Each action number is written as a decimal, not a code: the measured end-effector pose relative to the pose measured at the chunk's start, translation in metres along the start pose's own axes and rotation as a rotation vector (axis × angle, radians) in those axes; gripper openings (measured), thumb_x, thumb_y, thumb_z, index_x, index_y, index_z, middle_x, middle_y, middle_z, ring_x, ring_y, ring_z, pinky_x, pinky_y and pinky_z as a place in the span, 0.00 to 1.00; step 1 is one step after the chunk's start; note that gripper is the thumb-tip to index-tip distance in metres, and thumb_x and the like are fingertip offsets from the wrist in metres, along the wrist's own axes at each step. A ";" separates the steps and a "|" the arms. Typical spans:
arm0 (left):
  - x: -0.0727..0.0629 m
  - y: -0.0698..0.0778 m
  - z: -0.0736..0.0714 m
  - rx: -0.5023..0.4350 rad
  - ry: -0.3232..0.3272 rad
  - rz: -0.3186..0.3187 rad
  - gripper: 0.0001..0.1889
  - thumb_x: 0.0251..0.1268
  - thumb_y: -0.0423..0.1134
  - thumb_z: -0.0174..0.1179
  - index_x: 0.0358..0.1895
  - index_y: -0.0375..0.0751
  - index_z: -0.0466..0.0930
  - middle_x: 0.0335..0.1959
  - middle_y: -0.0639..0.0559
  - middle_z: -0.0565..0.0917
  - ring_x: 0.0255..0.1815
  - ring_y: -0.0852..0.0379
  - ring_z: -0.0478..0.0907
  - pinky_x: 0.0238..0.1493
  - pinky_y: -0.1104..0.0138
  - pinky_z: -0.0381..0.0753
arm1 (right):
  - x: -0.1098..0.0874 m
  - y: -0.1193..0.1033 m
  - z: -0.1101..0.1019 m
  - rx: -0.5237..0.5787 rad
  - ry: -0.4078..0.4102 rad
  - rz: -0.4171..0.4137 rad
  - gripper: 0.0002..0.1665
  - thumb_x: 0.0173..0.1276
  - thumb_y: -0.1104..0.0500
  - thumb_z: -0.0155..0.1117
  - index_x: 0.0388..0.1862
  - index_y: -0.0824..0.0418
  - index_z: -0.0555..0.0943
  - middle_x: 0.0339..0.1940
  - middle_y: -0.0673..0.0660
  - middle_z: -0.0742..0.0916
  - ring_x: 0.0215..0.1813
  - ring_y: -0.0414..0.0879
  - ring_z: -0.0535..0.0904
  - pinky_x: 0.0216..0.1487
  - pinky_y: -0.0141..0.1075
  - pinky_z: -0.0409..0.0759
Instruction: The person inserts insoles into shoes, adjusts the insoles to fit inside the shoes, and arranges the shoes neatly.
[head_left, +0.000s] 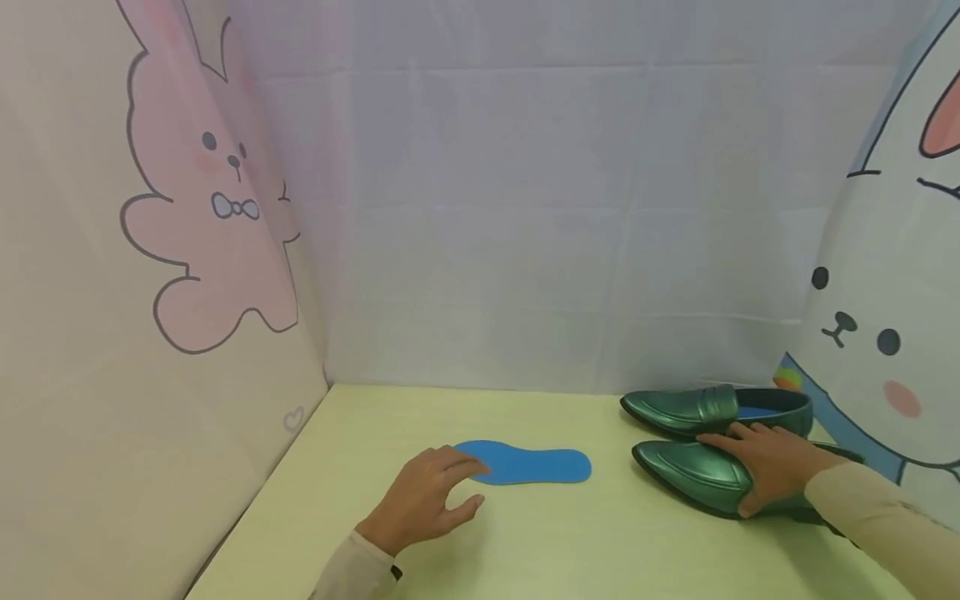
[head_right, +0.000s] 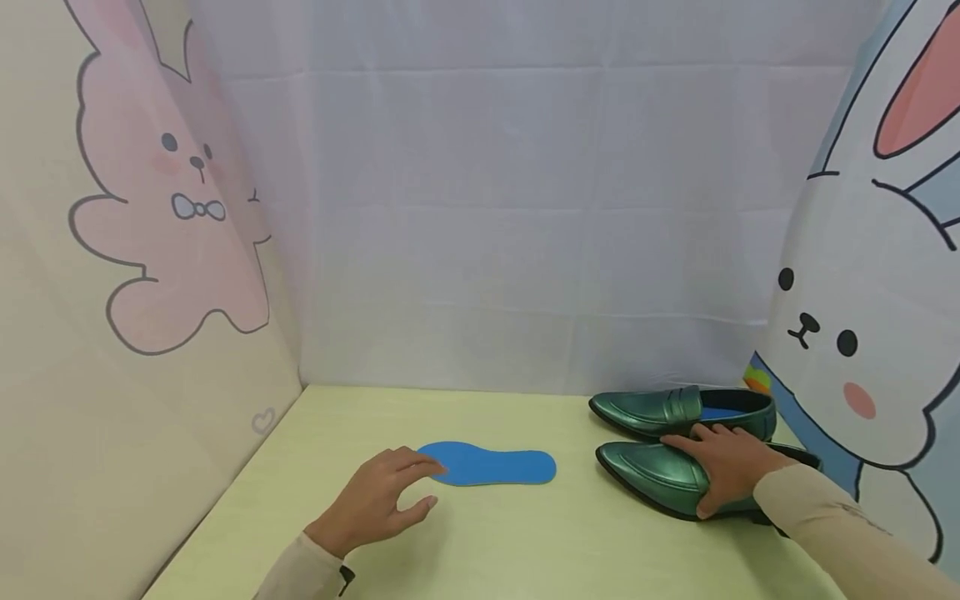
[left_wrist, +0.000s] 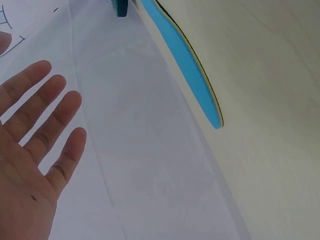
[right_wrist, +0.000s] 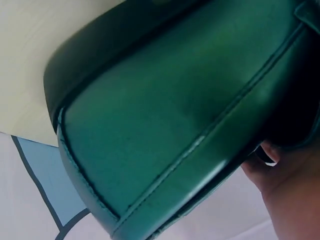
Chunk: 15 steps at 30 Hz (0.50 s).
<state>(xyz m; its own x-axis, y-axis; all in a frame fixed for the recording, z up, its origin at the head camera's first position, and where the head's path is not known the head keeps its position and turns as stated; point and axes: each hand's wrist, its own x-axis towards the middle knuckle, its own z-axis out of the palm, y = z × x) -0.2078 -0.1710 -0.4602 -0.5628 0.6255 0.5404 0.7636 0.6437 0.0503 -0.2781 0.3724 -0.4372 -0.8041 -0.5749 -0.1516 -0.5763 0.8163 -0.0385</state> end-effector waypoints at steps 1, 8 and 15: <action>-0.001 -0.001 0.000 0.013 0.005 -0.012 0.16 0.64 0.48 0.67 0.54 0.53 0.87 0.50 0.63 0.85 0.48 0.62 0.81 0.47 0.61 0.84 | 0.000 -0.001 0.000 -0.009 0.008 0.002 0.65 0.40 0.27 0.81 0.73 0.58 0.71 0.55 0.61 0.78 0.52 0.65 0.77 0.47 0.67 0.77; -0.004 -0.004 -0.004 0.059 0.017 -0.080 0.16 0.62 0.51 0.68 0.51 0.54 0.88 0.48 0.61 0.86 0.44 0.62 0.83 0.42 0.60 0.84 | -0.002 -0.007 -0.002 -0.059 0.054 0.017 0.63 0.39 0.28 0.81 0.70 0.60 0.74 0.48 0.60 0.81 0.44 0.61 0.80 0.38 0.60 0.81; -0.008 -0.010 -0.010 0.090 0.043 -0.119 0.14 0.61 0.51 0.68 0.47 0.53 0.90 0.43 0.61 0.87 0.41 0.61 0.83 0.39 0.61 0.85 | 0.000 -0.008 -0.002 -0.055 0.045 0.044 0.63 0.39 0.27 0.81 0.69 0.60 0.75 0.51 0.67 0.82 0.47 0.65 0.81 0.34 0.59 0.82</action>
<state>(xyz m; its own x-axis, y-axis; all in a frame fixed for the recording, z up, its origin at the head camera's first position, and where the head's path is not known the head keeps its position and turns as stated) -0.2083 -0.1868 -0.4566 -0.6320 0.5245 0.5705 0.6602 0.7500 0.0419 -0.2737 0.3658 -0.4350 -0.8339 -0.5412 -0.1077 -0.5463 0.8373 0.0221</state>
